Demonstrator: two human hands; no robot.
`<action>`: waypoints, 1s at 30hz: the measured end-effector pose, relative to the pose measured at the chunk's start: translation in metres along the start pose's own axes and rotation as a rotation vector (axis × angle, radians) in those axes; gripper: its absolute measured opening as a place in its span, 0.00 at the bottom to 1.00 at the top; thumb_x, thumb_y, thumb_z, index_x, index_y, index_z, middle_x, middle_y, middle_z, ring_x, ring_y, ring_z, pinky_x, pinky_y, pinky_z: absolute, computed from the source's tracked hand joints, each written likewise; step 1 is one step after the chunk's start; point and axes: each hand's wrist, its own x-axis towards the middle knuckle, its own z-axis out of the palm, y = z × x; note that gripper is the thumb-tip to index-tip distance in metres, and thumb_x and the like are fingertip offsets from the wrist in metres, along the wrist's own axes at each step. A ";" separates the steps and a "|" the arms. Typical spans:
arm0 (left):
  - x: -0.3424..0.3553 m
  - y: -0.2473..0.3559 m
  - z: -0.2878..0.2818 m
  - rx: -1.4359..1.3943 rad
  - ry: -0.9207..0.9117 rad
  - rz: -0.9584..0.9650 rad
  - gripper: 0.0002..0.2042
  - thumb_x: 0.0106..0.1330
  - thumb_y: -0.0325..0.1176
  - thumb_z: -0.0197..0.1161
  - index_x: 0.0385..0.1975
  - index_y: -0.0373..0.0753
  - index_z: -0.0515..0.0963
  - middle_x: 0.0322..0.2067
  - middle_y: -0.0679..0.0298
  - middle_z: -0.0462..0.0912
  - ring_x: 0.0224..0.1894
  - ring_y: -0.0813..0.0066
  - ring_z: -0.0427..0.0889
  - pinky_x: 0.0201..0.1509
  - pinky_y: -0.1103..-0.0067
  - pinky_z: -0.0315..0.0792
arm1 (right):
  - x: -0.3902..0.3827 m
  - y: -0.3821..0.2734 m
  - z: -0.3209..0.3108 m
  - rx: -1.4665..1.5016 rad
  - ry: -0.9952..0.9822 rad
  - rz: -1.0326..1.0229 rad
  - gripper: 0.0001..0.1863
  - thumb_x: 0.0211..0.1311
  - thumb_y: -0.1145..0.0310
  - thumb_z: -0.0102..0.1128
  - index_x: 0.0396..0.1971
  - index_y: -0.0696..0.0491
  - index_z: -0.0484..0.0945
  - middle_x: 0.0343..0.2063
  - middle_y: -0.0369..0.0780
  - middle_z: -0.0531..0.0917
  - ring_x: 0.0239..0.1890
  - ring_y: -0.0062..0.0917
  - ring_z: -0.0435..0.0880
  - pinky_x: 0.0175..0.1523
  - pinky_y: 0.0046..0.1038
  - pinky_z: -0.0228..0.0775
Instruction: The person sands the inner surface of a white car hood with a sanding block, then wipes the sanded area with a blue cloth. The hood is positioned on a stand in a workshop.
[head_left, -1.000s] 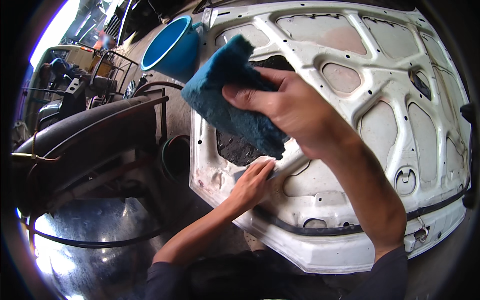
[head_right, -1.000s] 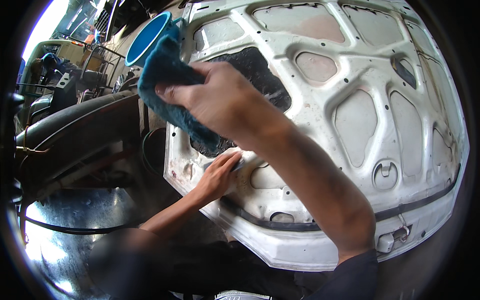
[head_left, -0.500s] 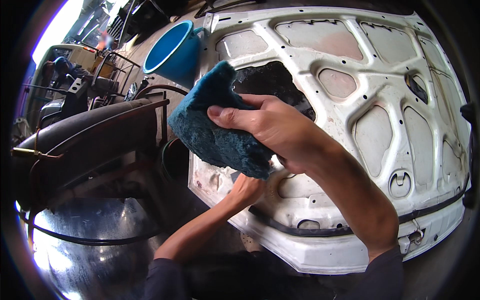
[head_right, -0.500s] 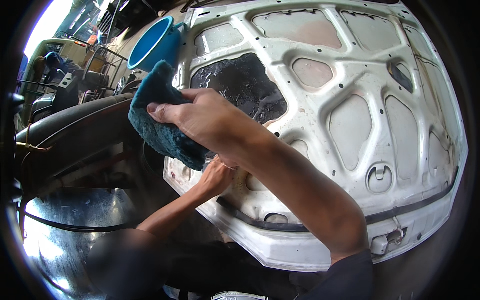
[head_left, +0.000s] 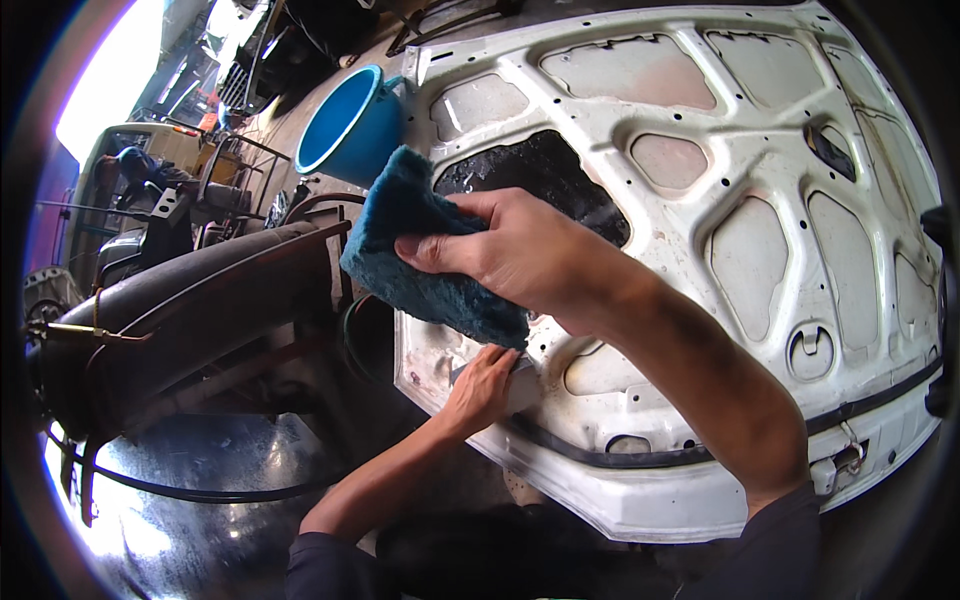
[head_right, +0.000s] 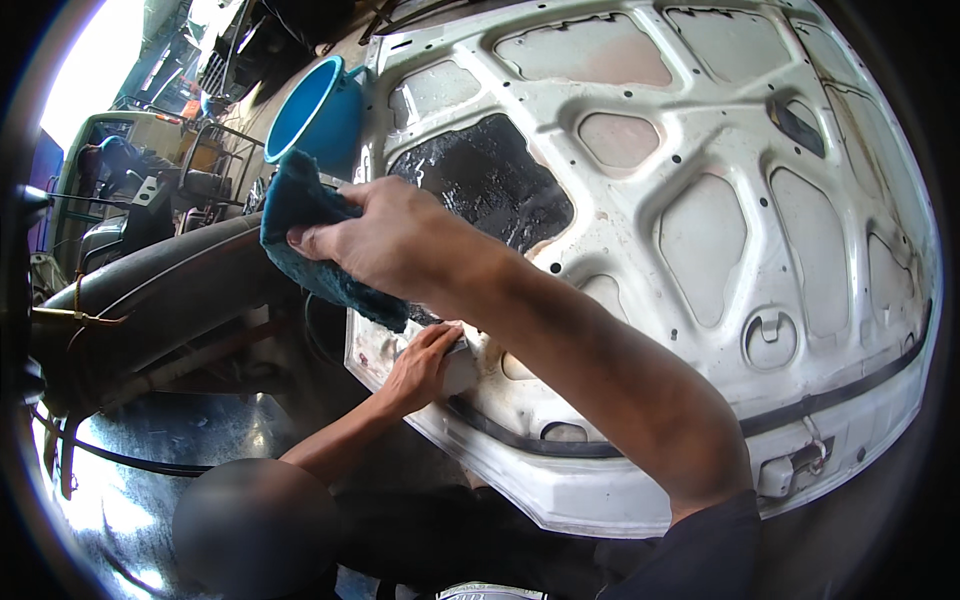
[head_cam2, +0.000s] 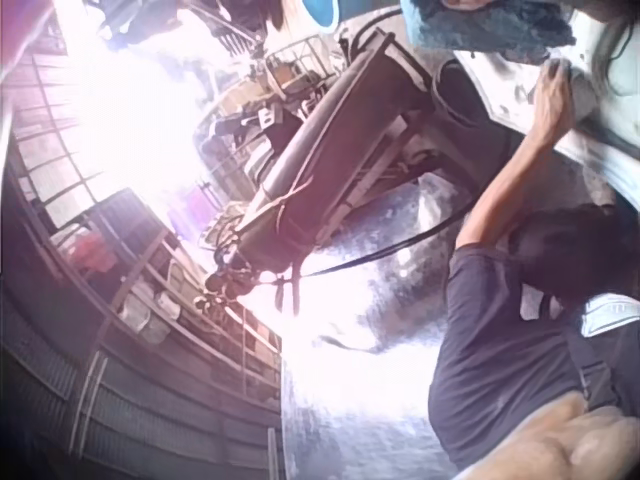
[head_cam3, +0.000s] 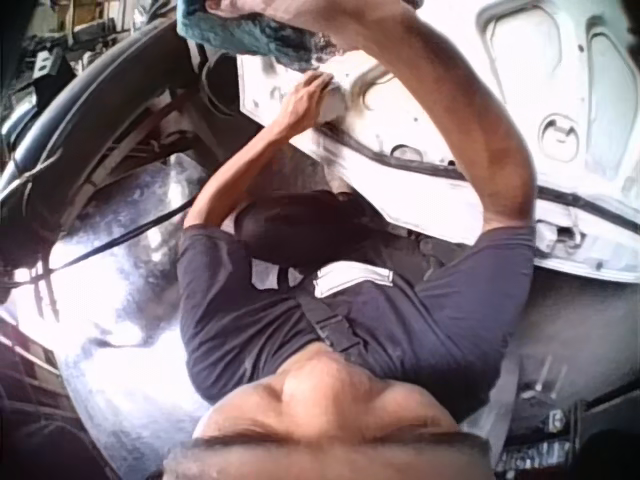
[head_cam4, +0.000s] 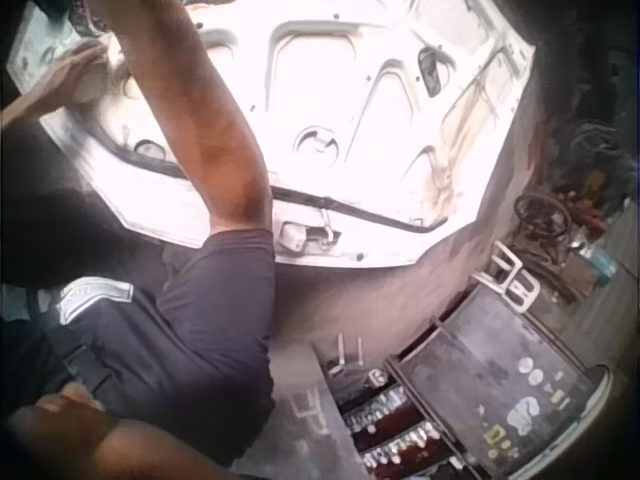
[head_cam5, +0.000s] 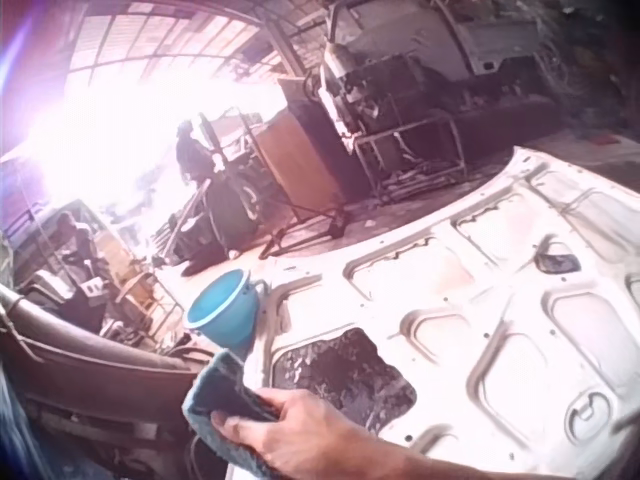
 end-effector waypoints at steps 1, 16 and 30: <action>0.001 -0.001 0.005 -0.012 -0.003 -0.065 0.18 0.58 0.22 0.50 0.50 0.31 0.72 0.48 0.46 0.73 0.55 0.50 0.70 0.60 0.66 0.65 | 0.001 0.001 0.000 0.023 0.007 0.016 0.15 0.60 0.64 0.62 0.43 0.58 0.79 0.31 0.34 0.82 0.33 0.13 0.78 0.41 0.19 0.71; 0.013 0.014 0.000 -0.085 0.139 0.236 0.18 0.57 0.28 0.54 0.49 0.34 0.70 0.45 0.46 0.74 0.40 0.46 0.76 0.43 0.61 0.72 | -0.003 -0.003 0.002 0.021 0.011 -0.037 0.15 0.60 0.64 0.61 0.42 0.58 0.79 0.31 0.35 0.82 0.31 0.15 0.79 0.39 0.20 0.72; 0.011 0.026 0.003 -0.067 0.204 0.209 0.17 0.60 0.22 0.52 0.50 0.29 0.70 0.43 0.46 0.74 0.50 0.48 0.72 0.54 0.65 0.68 | -0.013 -0.009 -0.016 0.036 0.009 -0.037 0.17 0.60 0.62 0.62 0.42 0.60 0.78 0.33 0.38 0.83 0.33 0.18 0.81 0.40 0.21 0.73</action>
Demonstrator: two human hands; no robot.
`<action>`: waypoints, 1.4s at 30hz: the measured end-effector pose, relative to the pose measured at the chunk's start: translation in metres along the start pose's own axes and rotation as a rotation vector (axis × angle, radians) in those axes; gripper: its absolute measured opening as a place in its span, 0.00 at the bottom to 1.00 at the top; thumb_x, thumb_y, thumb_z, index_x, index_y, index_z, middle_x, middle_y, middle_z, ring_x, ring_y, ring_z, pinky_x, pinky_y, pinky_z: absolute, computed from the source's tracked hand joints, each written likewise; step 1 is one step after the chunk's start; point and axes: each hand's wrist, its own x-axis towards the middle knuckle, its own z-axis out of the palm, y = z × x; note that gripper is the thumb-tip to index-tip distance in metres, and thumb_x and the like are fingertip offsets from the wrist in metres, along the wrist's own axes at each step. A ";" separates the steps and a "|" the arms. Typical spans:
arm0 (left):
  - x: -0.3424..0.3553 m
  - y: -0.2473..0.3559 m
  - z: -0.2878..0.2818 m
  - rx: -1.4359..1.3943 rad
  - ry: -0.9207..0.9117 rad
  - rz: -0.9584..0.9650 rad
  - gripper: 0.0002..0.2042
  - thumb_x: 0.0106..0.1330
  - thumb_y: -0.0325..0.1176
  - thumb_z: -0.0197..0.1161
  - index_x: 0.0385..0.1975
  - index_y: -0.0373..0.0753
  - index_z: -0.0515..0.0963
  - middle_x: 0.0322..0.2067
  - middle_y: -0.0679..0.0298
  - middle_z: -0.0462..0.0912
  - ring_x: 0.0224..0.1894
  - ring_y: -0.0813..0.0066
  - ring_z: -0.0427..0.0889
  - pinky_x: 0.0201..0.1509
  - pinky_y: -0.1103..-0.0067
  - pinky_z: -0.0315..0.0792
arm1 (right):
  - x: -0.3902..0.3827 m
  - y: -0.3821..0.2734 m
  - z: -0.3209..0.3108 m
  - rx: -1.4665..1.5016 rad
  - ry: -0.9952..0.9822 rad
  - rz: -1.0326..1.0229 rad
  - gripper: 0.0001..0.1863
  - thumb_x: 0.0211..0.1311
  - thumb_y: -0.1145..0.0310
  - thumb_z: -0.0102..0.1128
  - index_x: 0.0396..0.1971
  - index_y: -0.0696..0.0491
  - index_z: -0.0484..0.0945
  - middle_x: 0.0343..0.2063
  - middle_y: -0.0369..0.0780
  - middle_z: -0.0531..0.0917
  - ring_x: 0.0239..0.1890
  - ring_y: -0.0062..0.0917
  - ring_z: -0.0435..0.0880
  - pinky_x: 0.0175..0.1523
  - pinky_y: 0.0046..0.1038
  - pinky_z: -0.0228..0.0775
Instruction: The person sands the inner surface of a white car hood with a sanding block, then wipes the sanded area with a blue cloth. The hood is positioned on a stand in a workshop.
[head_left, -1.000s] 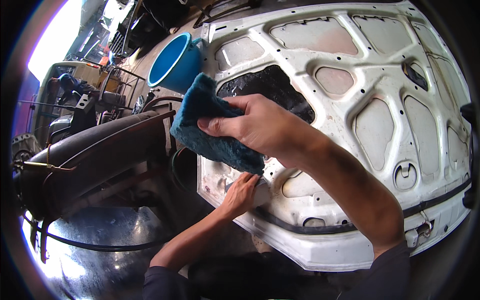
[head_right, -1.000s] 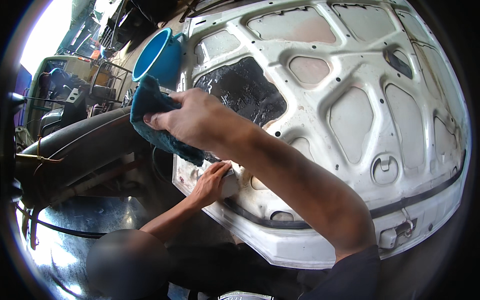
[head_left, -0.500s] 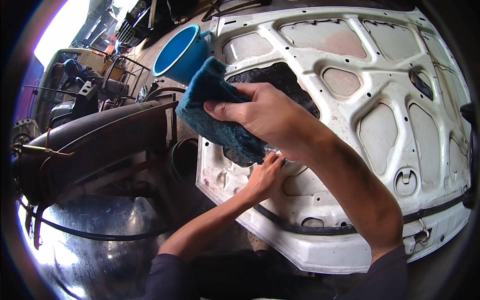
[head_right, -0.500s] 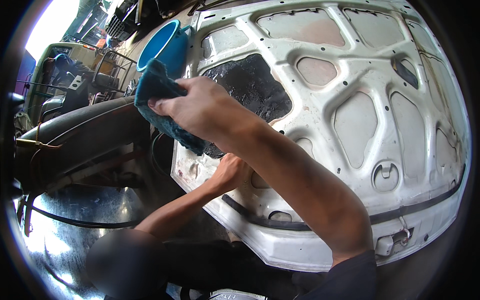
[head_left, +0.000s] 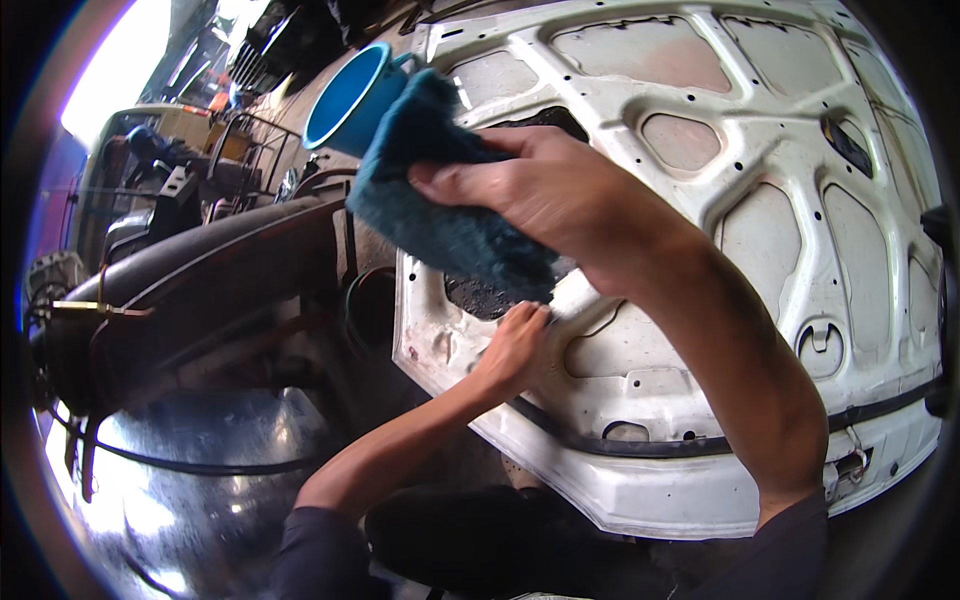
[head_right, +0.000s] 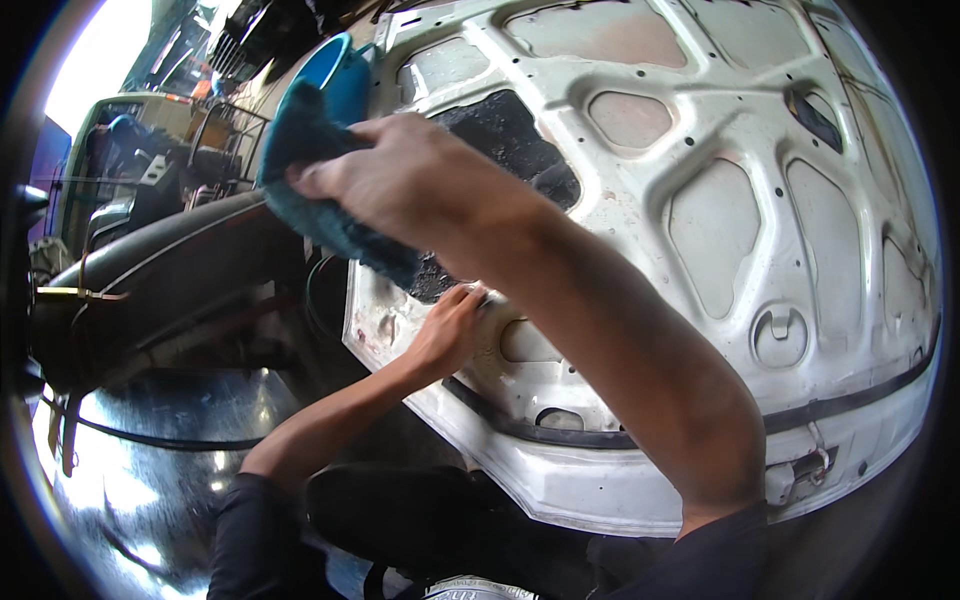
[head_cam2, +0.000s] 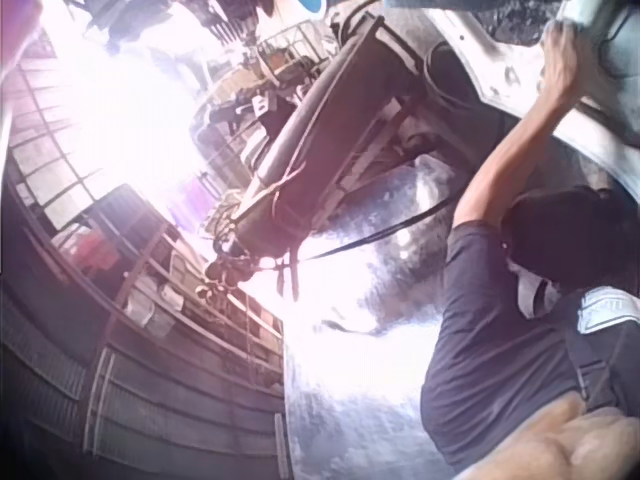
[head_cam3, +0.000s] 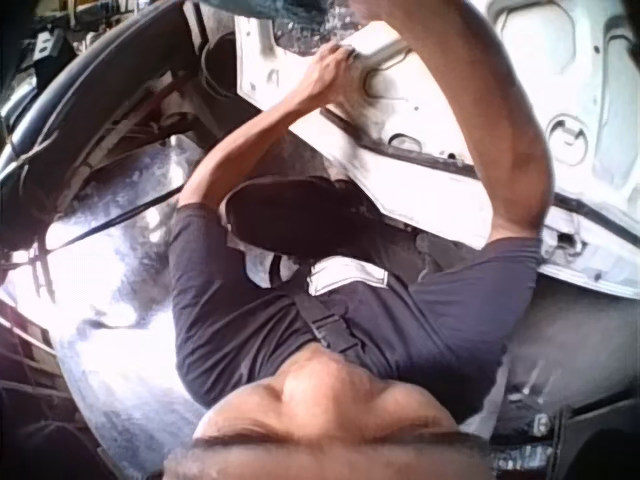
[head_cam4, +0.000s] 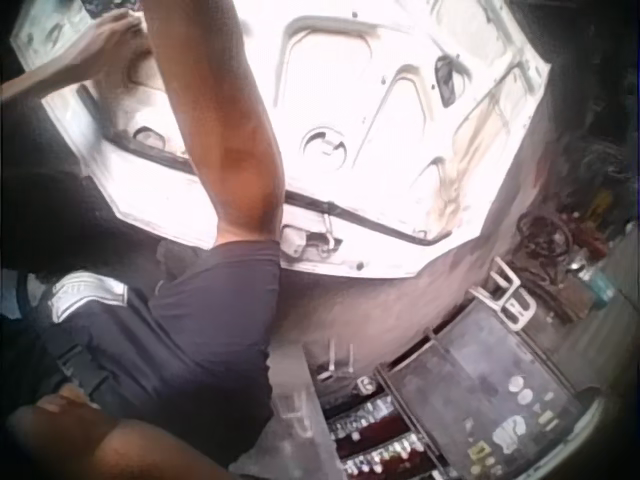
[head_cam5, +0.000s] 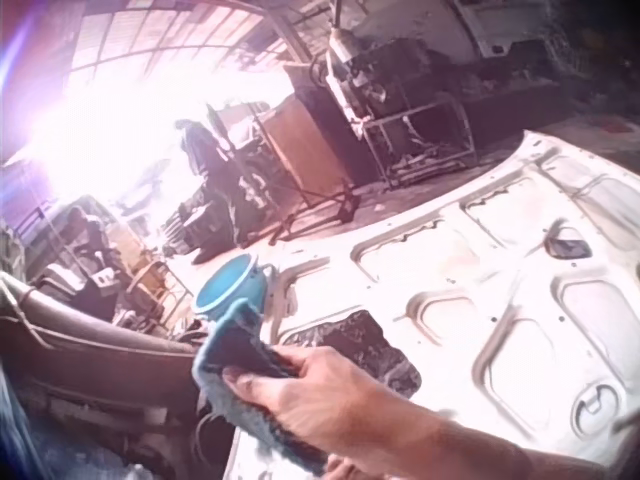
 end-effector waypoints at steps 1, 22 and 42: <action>0.004 0.000 0.005 0.016 0.016 0.003 0.16 0.59 0.22 0.51 0.48 0.29 0.70 0.42 0.45 0.74 0.50 0.47 0.71 0.53 0.65 0.68 | 0.001 0.002 0.002 -0.002 0.008 0.036 0.17 0.60 0.62 0.62 0.42 0.60 0.78 0.33 0.38 0.83 0.32 0.18 0.81 0.39 0.21 0.73; 0.008 -0.005 0.013 -0.063 0.026 -0.047 0.20 0.59 0.24 0.52 0.53 0.28 0.67 0.48 0.46 0.73 0.51 0.50 0.72 0.56 0.66 0.68 | 0.002 0.017 -0.096 0.021 0.186 0.174 0.18 0.59 0.61 0.62 0.42 0.59 0.77 0.34 0.39 0.84 0.30 0.20 0.84 0.37 0.21 0.79; -0.026 -0.027 0.007 0.038 0.098 0.139 0.21 0.55 0.24 0.56 0.50 0.26 0.68 0.46 0.47 0.73 0.48 0.54 0.73 0.55 0.69 0.67 | -0.065 0.097 -0.260 -1.363 0.964 0.222 0.27 0.66 0.48 0.41 0.32 0.59 0.77 0.33 0.55 0.80 0.41 0.53 0.77 0.46 0.42 0.67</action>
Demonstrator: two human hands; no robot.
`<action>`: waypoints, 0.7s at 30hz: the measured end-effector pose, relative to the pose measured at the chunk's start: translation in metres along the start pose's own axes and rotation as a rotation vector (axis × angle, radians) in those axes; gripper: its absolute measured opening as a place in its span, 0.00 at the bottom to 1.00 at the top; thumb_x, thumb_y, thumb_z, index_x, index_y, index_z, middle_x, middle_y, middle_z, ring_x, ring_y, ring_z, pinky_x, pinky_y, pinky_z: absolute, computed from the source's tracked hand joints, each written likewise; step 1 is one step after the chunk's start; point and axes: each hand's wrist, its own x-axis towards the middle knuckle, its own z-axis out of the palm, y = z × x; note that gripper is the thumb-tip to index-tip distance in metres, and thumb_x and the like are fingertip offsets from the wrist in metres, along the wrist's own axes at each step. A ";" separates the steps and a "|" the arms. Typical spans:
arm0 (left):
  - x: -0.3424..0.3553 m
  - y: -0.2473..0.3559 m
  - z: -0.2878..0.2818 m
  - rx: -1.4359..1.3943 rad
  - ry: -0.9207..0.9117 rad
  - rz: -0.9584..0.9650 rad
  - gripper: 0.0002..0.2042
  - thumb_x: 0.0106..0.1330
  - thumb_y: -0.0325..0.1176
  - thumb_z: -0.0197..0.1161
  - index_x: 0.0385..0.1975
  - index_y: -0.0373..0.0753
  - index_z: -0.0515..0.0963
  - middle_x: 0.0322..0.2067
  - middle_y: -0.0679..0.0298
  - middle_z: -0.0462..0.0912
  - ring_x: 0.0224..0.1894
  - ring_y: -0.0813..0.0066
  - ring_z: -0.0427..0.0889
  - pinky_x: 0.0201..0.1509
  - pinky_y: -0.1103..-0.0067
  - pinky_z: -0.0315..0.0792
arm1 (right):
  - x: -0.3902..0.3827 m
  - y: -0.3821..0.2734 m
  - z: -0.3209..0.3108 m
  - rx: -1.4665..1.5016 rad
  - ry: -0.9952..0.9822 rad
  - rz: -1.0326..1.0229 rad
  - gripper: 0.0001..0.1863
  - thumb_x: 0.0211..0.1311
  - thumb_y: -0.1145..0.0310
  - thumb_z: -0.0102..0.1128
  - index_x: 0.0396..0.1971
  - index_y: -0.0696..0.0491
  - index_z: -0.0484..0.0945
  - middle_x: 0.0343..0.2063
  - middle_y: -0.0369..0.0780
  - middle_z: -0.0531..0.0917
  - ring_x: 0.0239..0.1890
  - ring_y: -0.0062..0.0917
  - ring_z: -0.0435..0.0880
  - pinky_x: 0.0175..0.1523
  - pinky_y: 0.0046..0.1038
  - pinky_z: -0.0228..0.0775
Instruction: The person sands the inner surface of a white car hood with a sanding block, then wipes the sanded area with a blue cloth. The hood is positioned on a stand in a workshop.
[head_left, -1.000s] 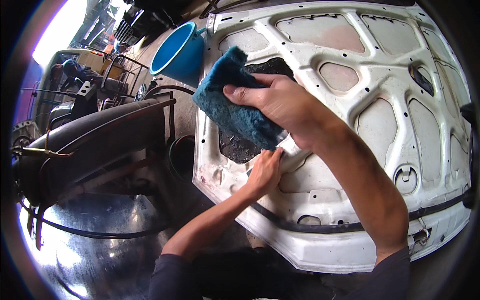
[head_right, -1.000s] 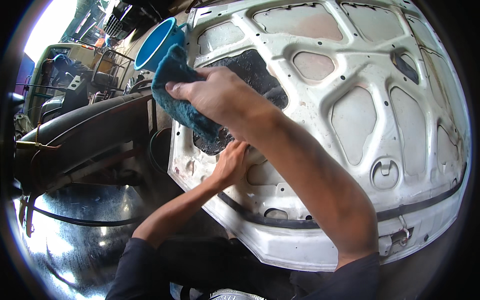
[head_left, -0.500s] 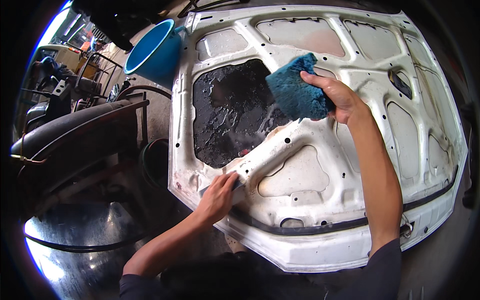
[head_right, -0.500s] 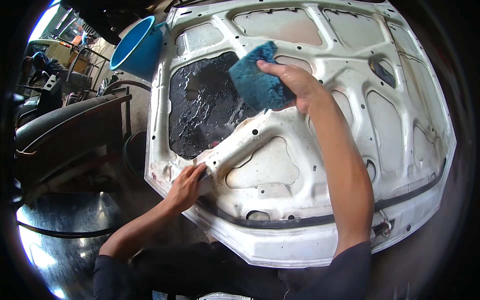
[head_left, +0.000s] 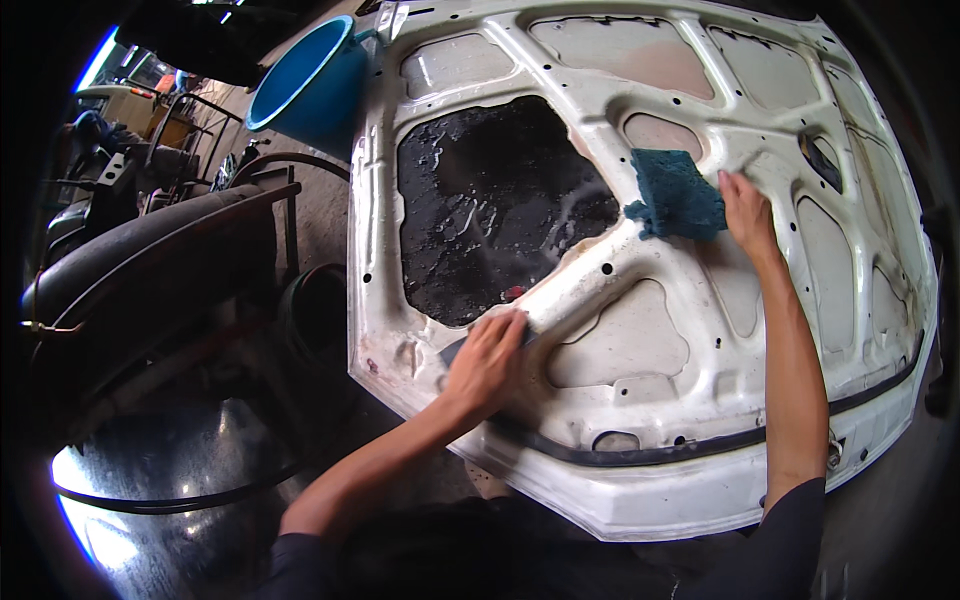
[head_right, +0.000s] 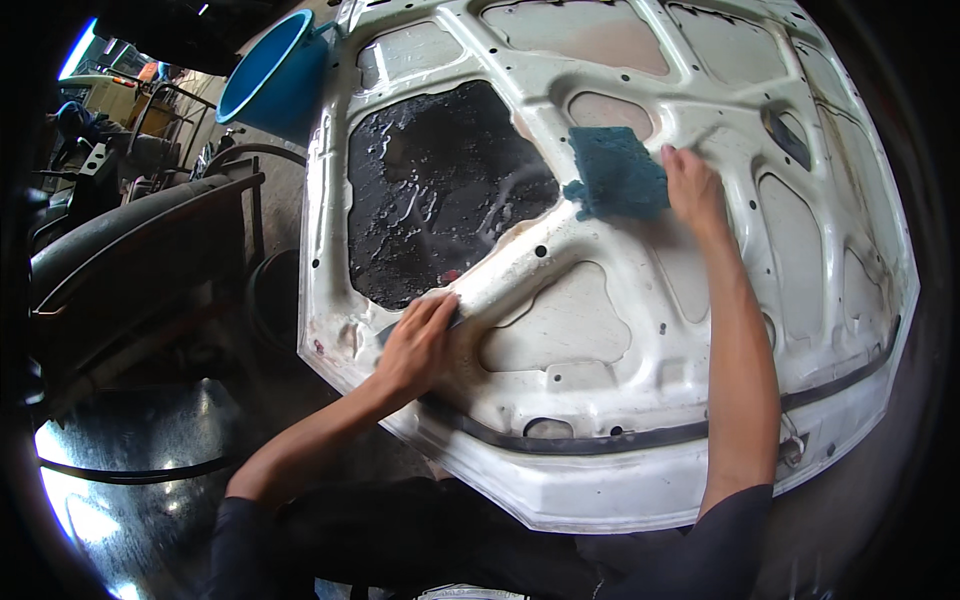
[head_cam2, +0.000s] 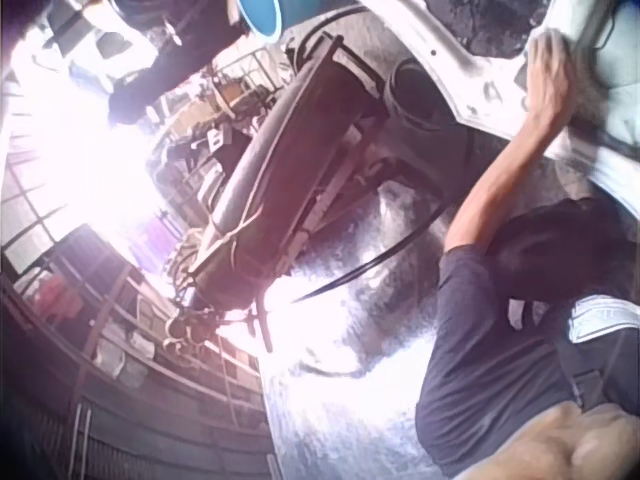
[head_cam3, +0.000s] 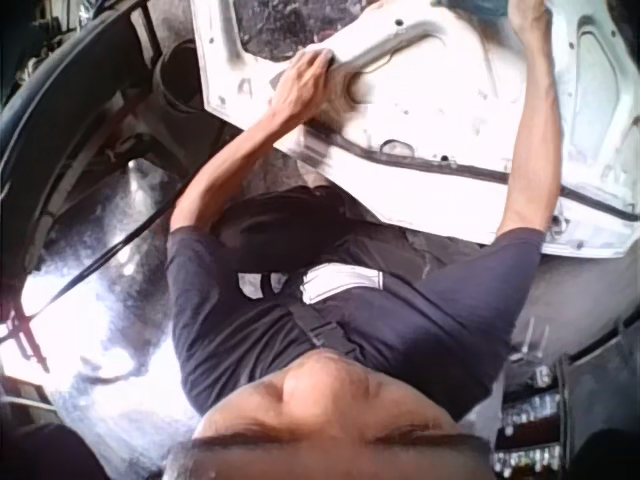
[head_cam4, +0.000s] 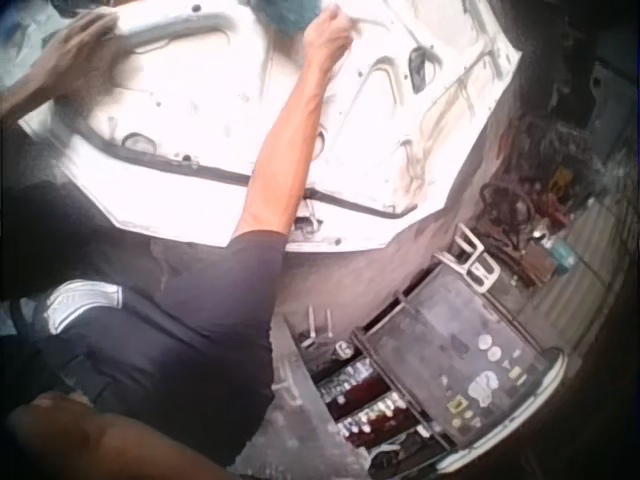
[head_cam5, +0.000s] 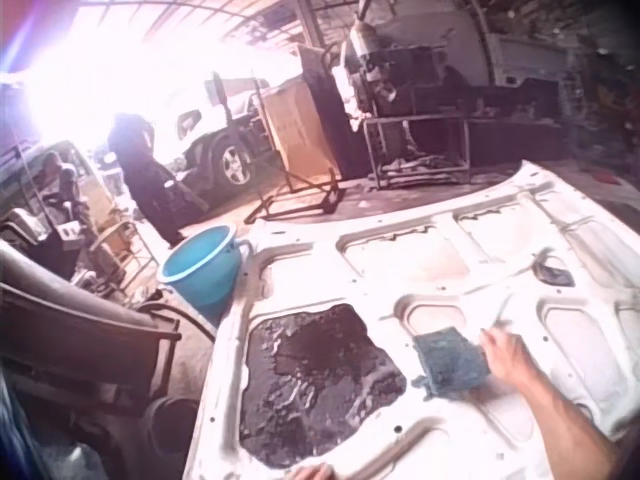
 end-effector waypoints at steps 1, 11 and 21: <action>0.002 0.001 0.001 0.039 -0.011 0.001 0.19 0.56 0.25 0.56 0.49 0.26 0.69 0.45 0.47 0.73 0.47 0.55 0.73 0.54 0.69 0.67 | -0.004 0.003 0.006 0.029 -0.027 -0.106 0.28 0.68 0.48 0.40 0.34 0.59 0.77 0.33 0.55 0.79 0.41 0.52 0.77 0.46 0.42 0.67; 0.008 -0.002 0.006 -0.086 -0.022 -0.043 0.26 0.55 0.24 0.59 0.56 0.28 0.65 0.53 0.46 0.70 0.50 0.50 0.71 0.56 0.67 0.67 | -0.036 0.010 0.060 -0.234 0.115 0.228 0.30 0.69 0.47 0.30 0.49 0.53 0.76 0.41 0.57 0.78 0.46 0.51 0.77 0.50 0.45 0.67; 0.000 -0.011 0.000 -0.057 -0.165 -0.034 0.31 0.58 0.27 0.59 0.63 0.32 0.57 0.58 0.48 0.67 0.61 0.55 0.66 0.65 0.59 0.57 | -0.052 -0.001 0.060 -0.060 0.125 0.233 0.27 0.68 0.50 0.30 0.55 0.48 0.72 0.47 0.51 0.78 0.51 0.48 0.75 0.55 0.40 0.65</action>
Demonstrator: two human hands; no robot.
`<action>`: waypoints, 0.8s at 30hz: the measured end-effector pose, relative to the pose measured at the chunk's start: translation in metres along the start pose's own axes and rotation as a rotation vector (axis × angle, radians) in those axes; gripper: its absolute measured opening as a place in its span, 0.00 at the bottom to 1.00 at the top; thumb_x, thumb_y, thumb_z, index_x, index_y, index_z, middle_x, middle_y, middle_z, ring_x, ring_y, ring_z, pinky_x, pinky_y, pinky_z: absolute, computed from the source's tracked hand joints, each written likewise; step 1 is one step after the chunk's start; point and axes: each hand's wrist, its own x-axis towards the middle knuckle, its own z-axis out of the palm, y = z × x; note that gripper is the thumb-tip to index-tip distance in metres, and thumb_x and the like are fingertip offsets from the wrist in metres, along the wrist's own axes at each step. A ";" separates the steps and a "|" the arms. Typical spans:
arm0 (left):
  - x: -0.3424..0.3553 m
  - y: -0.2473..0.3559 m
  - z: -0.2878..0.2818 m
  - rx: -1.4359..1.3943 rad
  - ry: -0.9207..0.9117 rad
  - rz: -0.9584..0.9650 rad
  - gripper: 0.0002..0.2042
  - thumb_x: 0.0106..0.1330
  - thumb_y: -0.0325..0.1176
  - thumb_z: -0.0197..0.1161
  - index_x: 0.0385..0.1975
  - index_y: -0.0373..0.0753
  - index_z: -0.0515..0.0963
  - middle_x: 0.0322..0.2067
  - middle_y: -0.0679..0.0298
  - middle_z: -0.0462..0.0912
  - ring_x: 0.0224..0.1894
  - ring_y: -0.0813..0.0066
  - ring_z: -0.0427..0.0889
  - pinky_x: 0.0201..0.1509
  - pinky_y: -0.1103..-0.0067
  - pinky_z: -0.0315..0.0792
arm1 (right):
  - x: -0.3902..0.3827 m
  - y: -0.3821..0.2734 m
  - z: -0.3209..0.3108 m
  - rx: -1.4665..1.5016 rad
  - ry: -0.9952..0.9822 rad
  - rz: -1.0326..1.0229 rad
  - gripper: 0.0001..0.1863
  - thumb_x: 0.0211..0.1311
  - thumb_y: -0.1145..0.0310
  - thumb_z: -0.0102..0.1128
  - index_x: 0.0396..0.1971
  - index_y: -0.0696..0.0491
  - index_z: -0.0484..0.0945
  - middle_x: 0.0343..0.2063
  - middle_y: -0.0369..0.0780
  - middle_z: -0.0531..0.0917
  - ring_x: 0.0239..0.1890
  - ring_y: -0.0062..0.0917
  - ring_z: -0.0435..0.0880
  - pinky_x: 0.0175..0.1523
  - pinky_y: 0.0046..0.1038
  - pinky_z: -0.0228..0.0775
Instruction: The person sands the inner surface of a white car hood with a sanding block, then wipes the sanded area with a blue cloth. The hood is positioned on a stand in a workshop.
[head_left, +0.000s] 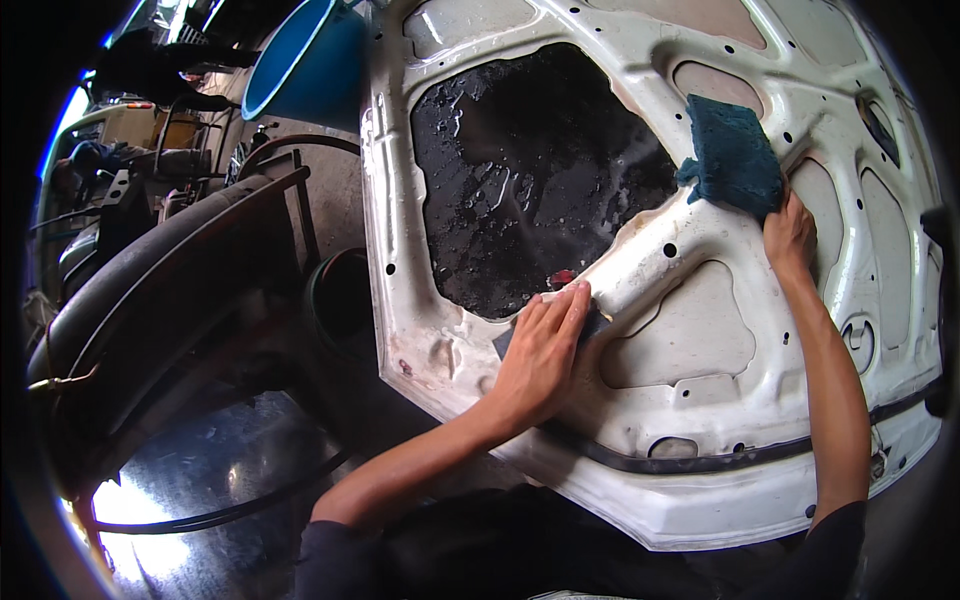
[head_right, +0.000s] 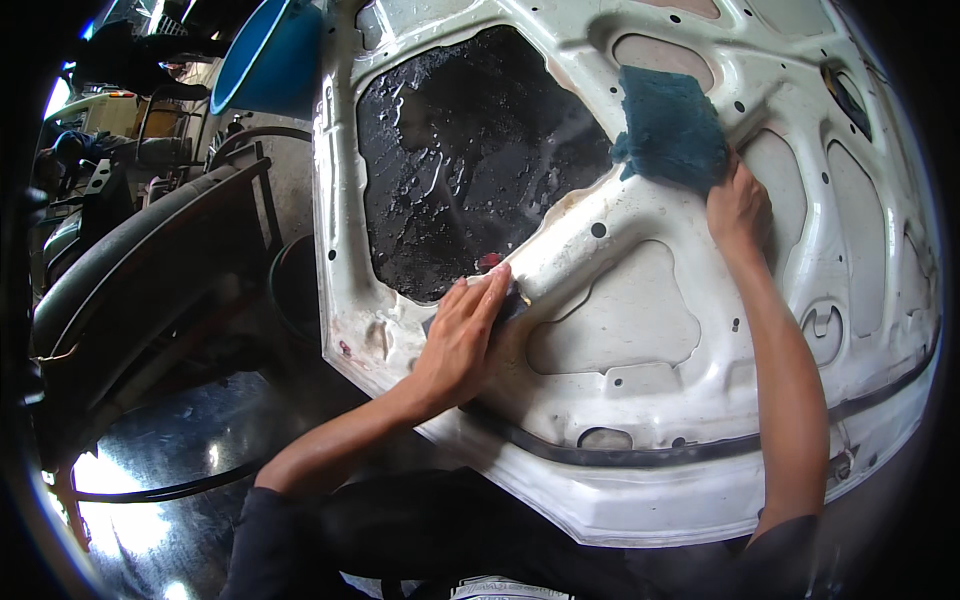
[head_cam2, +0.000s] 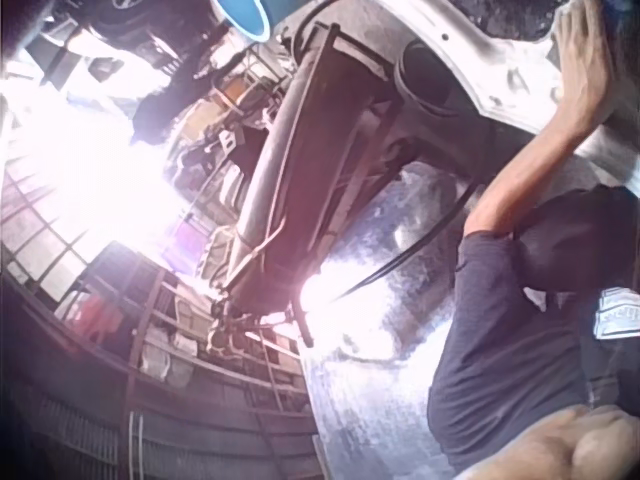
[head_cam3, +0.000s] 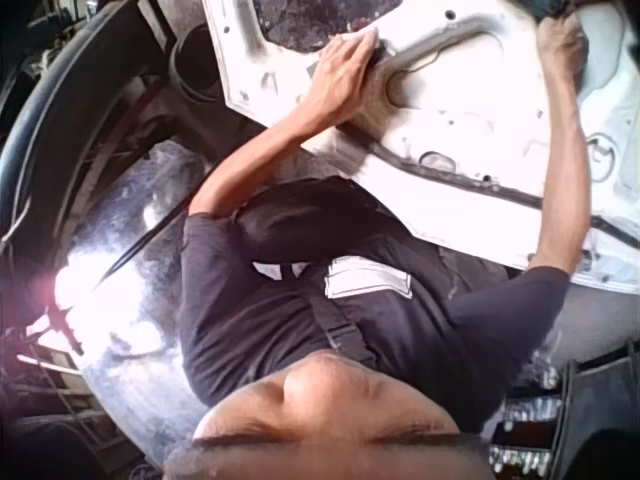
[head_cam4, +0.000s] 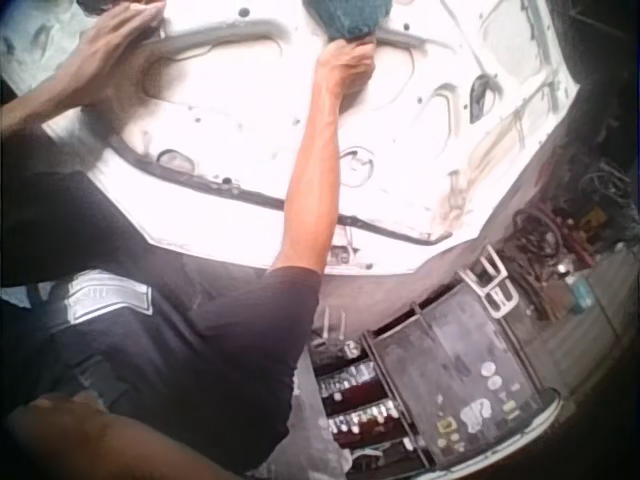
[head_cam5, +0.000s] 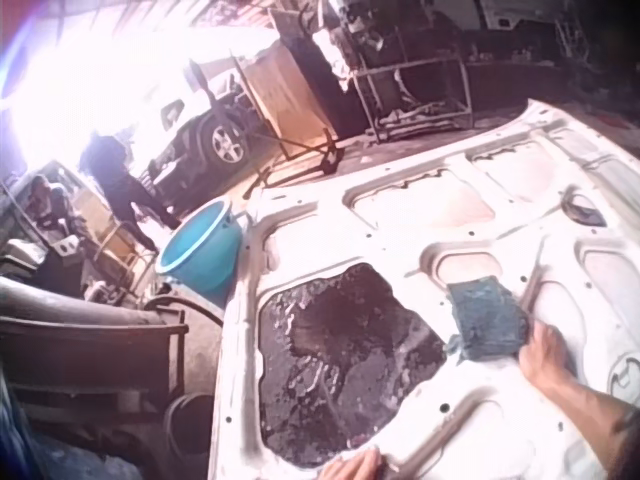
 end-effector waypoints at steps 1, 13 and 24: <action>0.001 -0.002 0.001 -0.035 0.013 -0.051 0.31 0.58 0.27 0.58 0.63 0.32 0.57 0.58 0.48 0.66 0.61 0.54 0.66 0.65 0.59 0.57 | 0.001 -0.001 0.002 0.035 0.014 0.010 0.26 0.68 0.51 0.30 0.55 0.48 0.72 0.47 0.51 0.78 0.51 0.47 0.75 0.54 0.40 0.65; 0.002 0.010 -0.007 -0.059 -0.127 -0.147 0.29 0.57 0.25 0.56 0.61 0.31 0.59 0.58 0.48 0.64 0.59 0.53 0.66 0.63 0.65 0.57 | 0.002 0.002 0.004 0.076 0.068 -0.075 0.24 0.68 0.54 0.32 0.50 0.50 0.75 0.43 0.53 0.78 0.47 0.51 0.75 0.52 0.41 0.66; 0.004 -0.001 -0.007 -0.040 -0.087 -0.009 0.28 0.56 0.28 0.58 0.60 0.31 0.62 0.57 0.49 0.68 0.57 0.54 0.69 0.63 0.62 0.58 | 0.001 -0.002 -0.001 -0.044 0.011 -0.032 0.25 0.67 0.53 0.33 0.48 0.52 0.76 0.43 0.54 0.78 0.47 0.51 0.75 0.52 0.42 0.66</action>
